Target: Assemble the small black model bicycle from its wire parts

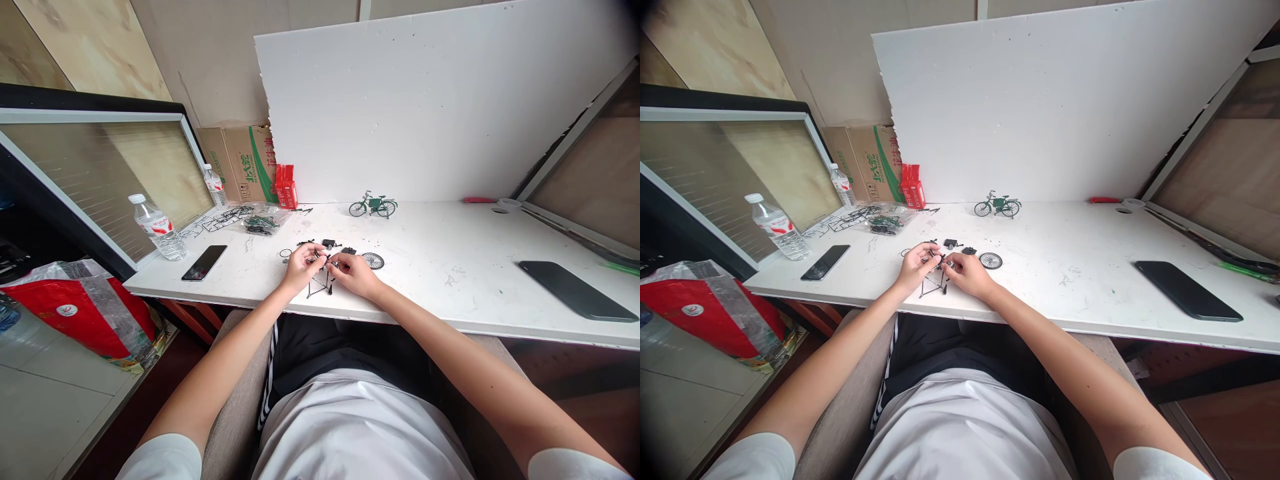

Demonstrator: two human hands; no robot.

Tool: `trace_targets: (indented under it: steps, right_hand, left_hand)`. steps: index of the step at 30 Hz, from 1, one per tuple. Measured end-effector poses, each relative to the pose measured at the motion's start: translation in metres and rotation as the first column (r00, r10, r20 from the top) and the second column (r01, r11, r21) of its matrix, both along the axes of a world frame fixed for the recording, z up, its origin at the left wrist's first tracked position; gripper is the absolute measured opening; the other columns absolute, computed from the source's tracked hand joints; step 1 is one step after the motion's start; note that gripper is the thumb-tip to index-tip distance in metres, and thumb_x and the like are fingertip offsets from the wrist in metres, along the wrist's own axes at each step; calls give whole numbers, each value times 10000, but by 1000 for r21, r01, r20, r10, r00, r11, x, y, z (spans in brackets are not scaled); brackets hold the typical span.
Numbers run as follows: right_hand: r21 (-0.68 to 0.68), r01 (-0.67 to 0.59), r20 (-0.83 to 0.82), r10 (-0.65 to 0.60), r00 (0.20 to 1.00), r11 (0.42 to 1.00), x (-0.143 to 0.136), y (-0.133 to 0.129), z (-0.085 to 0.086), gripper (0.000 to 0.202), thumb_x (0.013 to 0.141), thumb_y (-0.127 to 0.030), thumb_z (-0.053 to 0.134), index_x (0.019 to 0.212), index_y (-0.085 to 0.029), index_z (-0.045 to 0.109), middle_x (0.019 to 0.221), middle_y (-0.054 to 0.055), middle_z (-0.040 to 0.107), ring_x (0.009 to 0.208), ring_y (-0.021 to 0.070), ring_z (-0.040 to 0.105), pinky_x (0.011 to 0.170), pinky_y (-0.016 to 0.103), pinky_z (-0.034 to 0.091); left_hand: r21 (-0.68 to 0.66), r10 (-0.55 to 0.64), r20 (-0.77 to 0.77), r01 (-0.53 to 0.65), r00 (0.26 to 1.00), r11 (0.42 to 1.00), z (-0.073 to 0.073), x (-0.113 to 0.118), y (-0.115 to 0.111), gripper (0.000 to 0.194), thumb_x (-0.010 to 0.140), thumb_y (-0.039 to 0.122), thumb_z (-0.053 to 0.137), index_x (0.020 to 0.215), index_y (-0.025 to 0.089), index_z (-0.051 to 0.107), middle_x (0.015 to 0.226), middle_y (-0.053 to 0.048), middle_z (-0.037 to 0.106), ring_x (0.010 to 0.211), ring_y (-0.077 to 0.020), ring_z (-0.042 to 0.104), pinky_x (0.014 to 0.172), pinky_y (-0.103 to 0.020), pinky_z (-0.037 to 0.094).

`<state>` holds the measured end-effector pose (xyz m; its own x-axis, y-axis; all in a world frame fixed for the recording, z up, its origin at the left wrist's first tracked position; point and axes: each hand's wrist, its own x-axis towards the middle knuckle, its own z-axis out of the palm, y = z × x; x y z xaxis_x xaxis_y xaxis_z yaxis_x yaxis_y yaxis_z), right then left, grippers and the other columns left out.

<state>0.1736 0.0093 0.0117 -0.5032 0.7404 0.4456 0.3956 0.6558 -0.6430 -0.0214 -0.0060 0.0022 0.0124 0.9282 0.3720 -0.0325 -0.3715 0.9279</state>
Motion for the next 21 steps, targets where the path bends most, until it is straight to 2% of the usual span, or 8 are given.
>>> trace_targets:
  steps: [14,21]
  right_hand:
    - [-11,-4,11,4,1000,1000,0,0,1,325,1007,-433,555,870,-185,715,664,-16,567,588,133,417,624,295,339]
    - [-11,9,6,-9,1000,1000,0,1,-1,325,1003,-443,561,968,-182,751,673,-5,599,593,141,444,627,293,354]
  left_hand:
    - [0,12,-2,-12,1000,1000,-2,0,2,390,811,351,835,1110,142,697,1027,-122,736,790,-157,668,610,-247,542]
    - [-10,26,32,-25,999,1000,-3,0,3,398,808,354,836,1110,146,681,990,-110,727,770,-150,664,619,-251,551]
